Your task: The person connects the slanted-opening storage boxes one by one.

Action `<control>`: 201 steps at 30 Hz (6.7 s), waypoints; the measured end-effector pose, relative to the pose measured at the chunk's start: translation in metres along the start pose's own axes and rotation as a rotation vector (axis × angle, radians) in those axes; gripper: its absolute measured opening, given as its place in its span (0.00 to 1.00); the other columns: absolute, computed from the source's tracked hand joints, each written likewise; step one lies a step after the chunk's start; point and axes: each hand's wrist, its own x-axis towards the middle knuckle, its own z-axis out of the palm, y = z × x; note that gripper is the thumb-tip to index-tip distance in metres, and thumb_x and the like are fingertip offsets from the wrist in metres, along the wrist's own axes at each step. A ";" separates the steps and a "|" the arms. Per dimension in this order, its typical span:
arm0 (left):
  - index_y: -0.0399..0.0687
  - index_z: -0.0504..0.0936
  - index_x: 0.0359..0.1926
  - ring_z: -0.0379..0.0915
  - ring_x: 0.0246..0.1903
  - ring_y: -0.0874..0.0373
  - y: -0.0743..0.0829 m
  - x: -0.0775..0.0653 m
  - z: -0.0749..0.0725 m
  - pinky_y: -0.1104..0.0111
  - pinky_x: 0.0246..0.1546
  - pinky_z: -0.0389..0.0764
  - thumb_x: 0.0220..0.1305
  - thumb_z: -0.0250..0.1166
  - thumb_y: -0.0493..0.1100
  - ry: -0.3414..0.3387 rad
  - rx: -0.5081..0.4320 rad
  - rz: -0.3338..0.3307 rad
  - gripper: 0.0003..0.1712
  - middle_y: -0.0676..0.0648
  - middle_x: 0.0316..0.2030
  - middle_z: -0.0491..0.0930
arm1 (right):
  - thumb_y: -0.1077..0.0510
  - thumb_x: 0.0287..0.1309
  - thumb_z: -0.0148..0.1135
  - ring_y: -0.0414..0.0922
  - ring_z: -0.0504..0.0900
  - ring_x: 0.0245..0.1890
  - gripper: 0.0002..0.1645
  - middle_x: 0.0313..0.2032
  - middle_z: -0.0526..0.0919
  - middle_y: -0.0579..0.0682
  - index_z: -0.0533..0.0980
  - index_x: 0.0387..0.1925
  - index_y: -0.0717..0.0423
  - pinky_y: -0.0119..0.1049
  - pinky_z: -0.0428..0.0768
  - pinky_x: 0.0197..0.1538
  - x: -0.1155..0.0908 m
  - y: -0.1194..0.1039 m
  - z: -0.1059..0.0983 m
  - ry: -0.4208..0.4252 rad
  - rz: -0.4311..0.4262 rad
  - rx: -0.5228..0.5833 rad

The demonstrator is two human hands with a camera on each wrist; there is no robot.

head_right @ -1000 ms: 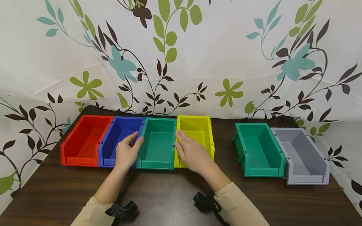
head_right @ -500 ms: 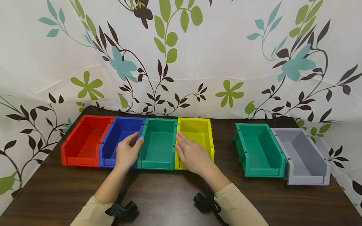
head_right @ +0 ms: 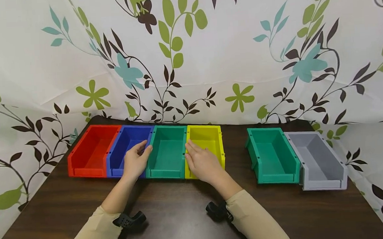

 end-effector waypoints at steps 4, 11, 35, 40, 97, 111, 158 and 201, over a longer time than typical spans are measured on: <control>0.37 0.75 0.58 0.78 0.51 0.46 -0.001 -0.002 0.000 0.54 0.51 0.78 0.64 0.61 0.47 -0.003 0.009 0.007 0.26 0.37 0.54 0.79 | 0.48 0.71 0.42 0.52 0.70 0.64 0.29 0.70 0.61 0.50 0.61 0.69 0.55 0.52 0.72 0.61 -0.001 0.002 0.000 -0.017 -0.001 0.033; 0.37 0.75 0.59 0.76 0.53 0.45 -0.002 -0.002 -0.001 0.54 0.53 0.77 0.64 0.61 0.47 -0.021 0.003 0.010 0.26 0.37 0.55 0.78 | 0.45 0.70 0.44 0.53 0.59 0.70 0.33 0.72 0.54 0.55 0.57 0.70 0.57 0.50 0.62 0.68 0.007 0.012 -0.014 -0.181 -0.008 0.194; 0.36 0.77 0.57 0.78 0.51 0.46 0.005 0.002 -0.003 0.54 0.51 0.78 0.62 0.63 0.47 -0.001 0.017 0.054 0.25 0.36 0.52 0.80 | 0.34 0.56 0.56 0.57 0.41 0.74 0.54 0.74 0.44 0.55 0.47 0.73 0.58 0.54 0.52 0.72 0.056 0.008 -0.063 -0.577 0.030 -0.050; 0.35 0.75 0.58 0.78 0.51 0.45 0.004 0.004 -0.004 0.53 0.51 0.78 0.63 0.62 0.46 -0.037 0.046 0.040 0.26 0.35 0.52 0.79 | 0.34 0.57 0.56 0.59 0.40 0.74 0.54 0.75 0.41 0.52 0.45 0.73 0.55 0.56 0.49 0.72 0.053 0.014 -0.056 -0.570 0.047 0.028; 0.33 0.65 0.65 0.66 0.56 0.38 0.002 0.019 -0.065 0.47 0.54 0.72 0.65 0.51 0.43 -0.170 0.256 -0.130 0.30 0.29 0.59 0.69 | 0.33 0.68 0.31 0.70 0.66 0.60 0.47 0.63 0.62 0.75 0.52 0.69 0.69 0.62 0.68 0.58 -0.090 0.169 -0.146 0.077 0.604 0.395; 0.29 0.66 0.63 0.59 0.64 0.33 0.008 0.015 -0.047 0.43 0.62 0.63 0.63 0.53 0.41 -0.074 0.330 0.024 0.30 0.28 0.64 0.63 | 0.28 0.63 0.26 0.71 0.62 0.62 0.55 0.63 0.58 0.78 0.45 0.70 0.71 0.62 0.68 0.58 -0.101 0.179 -0.147 -0.020 0.676 0.396; 0.48 0.60 0.71 0.66 0.62 0.42 0.009 -0.005 0.028 0.50 0.58 0.72 0.65 0.58 0.52 -0.239 0.026 -0.007 0.36 0.40 0.66 0.66 | 0.50 0.69 0.46 0.64 0.68 0.61 0.40 0.60 0.66 0.74 0.45 0.71 0.67 0.53 0.73 0.57 -0.090 0.147 -0.075 0.133 0.626 0.479; 0.47 0.59 0.71 0.62 0.66 0.45 0.007 -0.007 0.028 0.50 0.61 0.70 0.65 0.58 0.55 -0.251 0.038 0.041 0.38 0.40 0.66 0.66 | 0.56 0.67 0.50 0.51 0.76 0.55 0.33 0.60 0.71 0.67 0.57 0.69 0.65 0.24 0.80 0.41 -0.058 0.088 -0.066 0.221 0.565 0.729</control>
